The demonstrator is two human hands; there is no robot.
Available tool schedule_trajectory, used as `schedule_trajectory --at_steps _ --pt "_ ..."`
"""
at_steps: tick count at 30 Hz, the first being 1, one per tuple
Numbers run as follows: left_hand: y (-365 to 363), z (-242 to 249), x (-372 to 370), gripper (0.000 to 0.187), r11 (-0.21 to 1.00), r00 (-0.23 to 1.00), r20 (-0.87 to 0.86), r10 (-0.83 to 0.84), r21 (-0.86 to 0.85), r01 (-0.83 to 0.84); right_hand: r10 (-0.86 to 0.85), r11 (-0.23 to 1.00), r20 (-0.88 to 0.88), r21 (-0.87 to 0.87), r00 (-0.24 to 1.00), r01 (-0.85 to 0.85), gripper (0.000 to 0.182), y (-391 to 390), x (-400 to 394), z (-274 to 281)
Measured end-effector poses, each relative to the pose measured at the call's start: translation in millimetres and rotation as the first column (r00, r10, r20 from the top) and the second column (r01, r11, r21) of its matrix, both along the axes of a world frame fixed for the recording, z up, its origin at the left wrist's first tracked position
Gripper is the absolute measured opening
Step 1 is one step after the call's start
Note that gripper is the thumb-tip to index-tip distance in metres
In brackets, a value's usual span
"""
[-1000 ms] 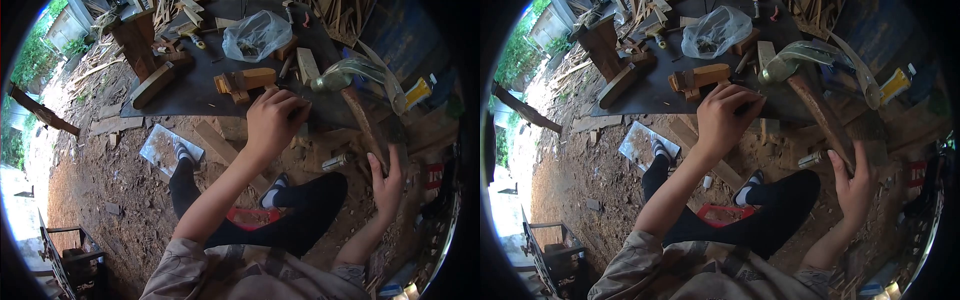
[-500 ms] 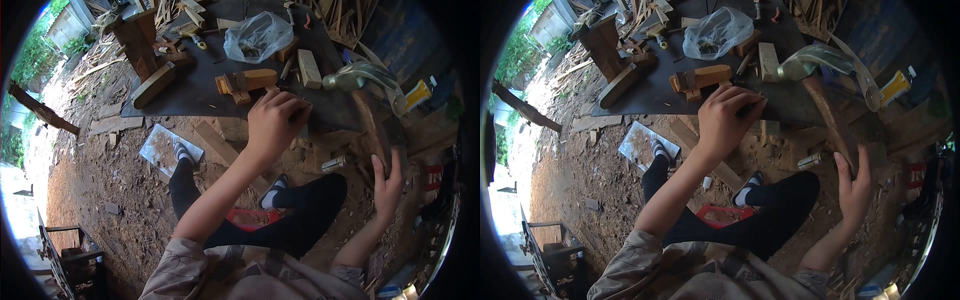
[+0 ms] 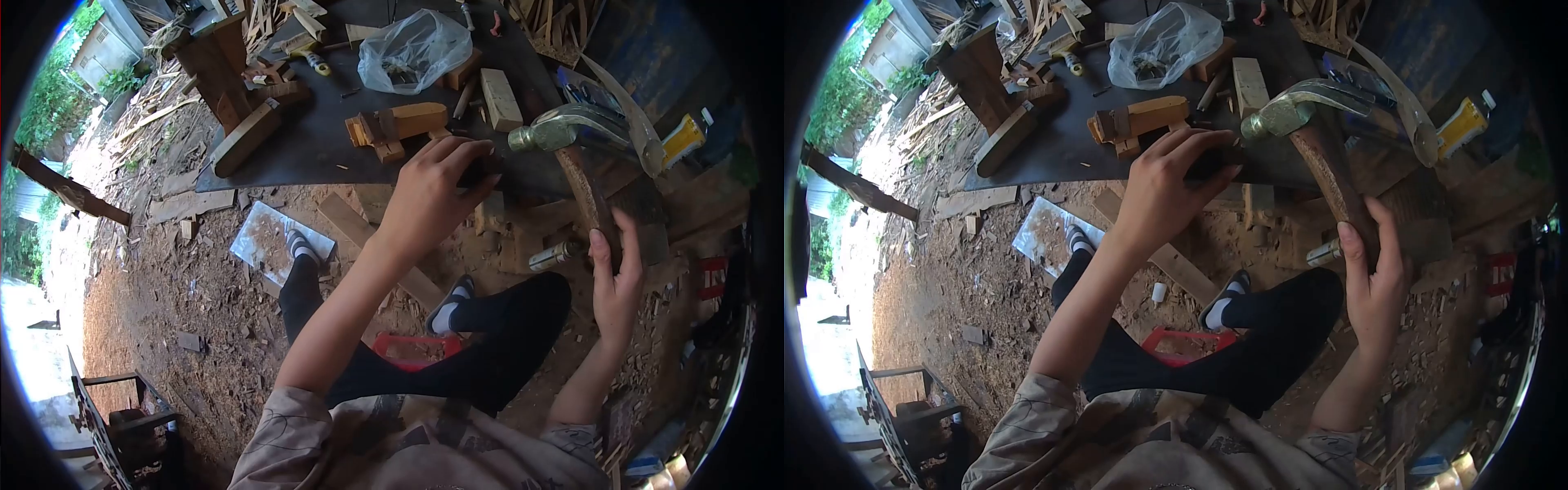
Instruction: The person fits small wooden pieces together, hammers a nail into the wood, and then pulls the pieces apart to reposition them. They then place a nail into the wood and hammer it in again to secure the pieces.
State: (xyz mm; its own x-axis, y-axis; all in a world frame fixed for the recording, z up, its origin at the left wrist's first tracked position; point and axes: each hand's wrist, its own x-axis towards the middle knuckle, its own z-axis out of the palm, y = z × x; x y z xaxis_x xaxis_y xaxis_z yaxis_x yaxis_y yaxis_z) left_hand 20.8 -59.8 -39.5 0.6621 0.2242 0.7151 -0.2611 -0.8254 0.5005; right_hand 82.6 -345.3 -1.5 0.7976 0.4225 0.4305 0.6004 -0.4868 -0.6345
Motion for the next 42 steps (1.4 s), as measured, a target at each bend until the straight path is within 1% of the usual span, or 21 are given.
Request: schedule_trajectory --at_steps 2,3,5,8,11,14,15,18,19,21,24,25,27,30,31,34,35,36,37,40,42 --pt "3.5 0.7 -1.1 0.035 1.000 0.999 -0.027 -0.023 -0.014 0.023 0.008 1.000 0.012 0.018 1.000 -0.008 0.044 -1.7 2.0 1.3" --pt "4.3 0.3 -1.1 0.036 0.999 0.999 -0.031 -0.032 -0.023 0.032 0.015 1.000 0.024 -0.011 1.000 -0.014 0.044 -2.4 2.7 3.4" --pt "4.3 0.3 -0.8 0.035 0.998 0.998 -0.035 -0.046 -0.053 0.044 0.032 0.997 0.048 -0.071 0.998 -0.028 0.043 -3.2 4.1 9.5" --pt "2.8 3.9 -1.7 0.032 0.993 0.998 -0.042 -0.048 -0.111 0.044 0.043 0.972 0.184 -0.233 0.982 0.001 0.043 -2.5 4.6 18.8" --pt "2.3 3.7 -2.3 0.032 0.990 0.998 -0.048 -0.043 -0.138 0.036 0.029 0.996 0.398 -0.086 0.917 0.006 0.045 -2.9 15.8 10.5" --pt "3.6 3.0 -1.3 0.031 0.992 0.998 -0.035 -0.045 -0.118 0.041 0.012 0.980 0.040 0.200 0.999 -0.020 0.051 -18.6 14.3 13.1" --pt "3.9 3.0 -1.5 0.031 0.992 0.998 -0.040 -0.047 -0.115 0.042 0.008 0.960 0.088 0.277 0.996 -0.032 0.053 -16.8 18.5 9.4" --pt "3.4 3.3 -1.5 0.032 0.991 0.998 -0.051 -0.046 -0.125 0.040 -0.011 0.981 0.084 0.194 0.996 -0.006 0.051 -22.6 18.1 18.4" --pt "2.8 3.1 -1.8 0.032 0.991 0.997 -0.055 -0.045 -0.131 0.038 0.018 0.997 0.248 0.066 0.969 -0.036 0.049 -17.7 19.5 21.6" --pt "1.8 2.3 -1.9 0.032 0.986 0.997 -0.064 -0.043 -0.167 0.032 0.134 0.980 0.533 -0.198 0.835 -0.031 0.044 -0.3 22.8 30.6" --pt "1.3 2.2 -1.7 0.033 0.985 0.998 -0.055 -0.037 -0.168 0.028 0.148 0.929 0.276 -0.367 0.950 -0.038 0.043 -2.1 9.4 45.6" --pt "1.7 1.8 -2.1 0.033 0.986 0.998 -0.050 -0.032 -0.164 0.023 0.152 0.938 0.355 -0.347 0.923 -0.021 0.045 -4.9 10.9 45.6" --pt "2.2 0.3 -1.7 0.033 0.989 0.999 -0.034 -0.031 -0.143 0.026 0.006 0.975 0.364 -0.210 0.931 0.075 0.045 -16.1 14.8 36.9" --pt "2.7 1.4 -1.5 0.033 0.993 0.999 -0.043 -0.027 -0.115 0.022 -0.053 0.998 0.192 0.047 0.980 0.045 0.048 -26.8 20.4 34.1" --pt "2.7 2.1 -1.6 0.033 0.994 0.998 -0.051 -0.025 -0.107 0.019 -0.056 0.994 0.122 0.096 0.991 0.045 0.048 -30.2 21.5 33.4" --pt "3.0 1.8 -1.9 0.032 0.995 0.999 -0.038 -0.030 -0.099 0.027 -0.031 0.998 0.231 0.052 0.972 0.020 0.050 -17.4 20.1 27.1" --pt "2.4 2.6 -2.4 0.031 0.992 0.998 -0.054 -0.031 -0.124 0.024 0.038 0.997 0.401 -0.074 0.915 -0.009 0.050 -7.1 23.7 27.5" --pt "1.4 3.9 -3.1 0.030 0.989 0.997 -0.070 -0.032 -0.149 0.021 0.125 0.979 0.549 -0.202 0.826 -0.014 0.050 0.3 23.5 28.2" --pt "0.7 4.8 -3.8 0.030 0.985 0.996 -0.085 -0.032 -0.174 0.016 0.156 0.934 0.344 -0.356 0.926 -0.025 0.049 0.0 13.9 35.2" --pt "1.7 2.7 -3.0 0.028 0.986 0.997 -0.076 -0.033 -0.163 0.020 0.191 0.929 0.355 -0.367 0.915 -0.052 0.047 -0.7 12.9 36.7" --pt "1.4 0.5 -2.6 0.028 0.992 0.999 -0.048 -0.025 -0.126 0.019 0.163 0.956 0.419 -0.291 0.893 -0.038 0.045 -2.8 12.7 39.2"
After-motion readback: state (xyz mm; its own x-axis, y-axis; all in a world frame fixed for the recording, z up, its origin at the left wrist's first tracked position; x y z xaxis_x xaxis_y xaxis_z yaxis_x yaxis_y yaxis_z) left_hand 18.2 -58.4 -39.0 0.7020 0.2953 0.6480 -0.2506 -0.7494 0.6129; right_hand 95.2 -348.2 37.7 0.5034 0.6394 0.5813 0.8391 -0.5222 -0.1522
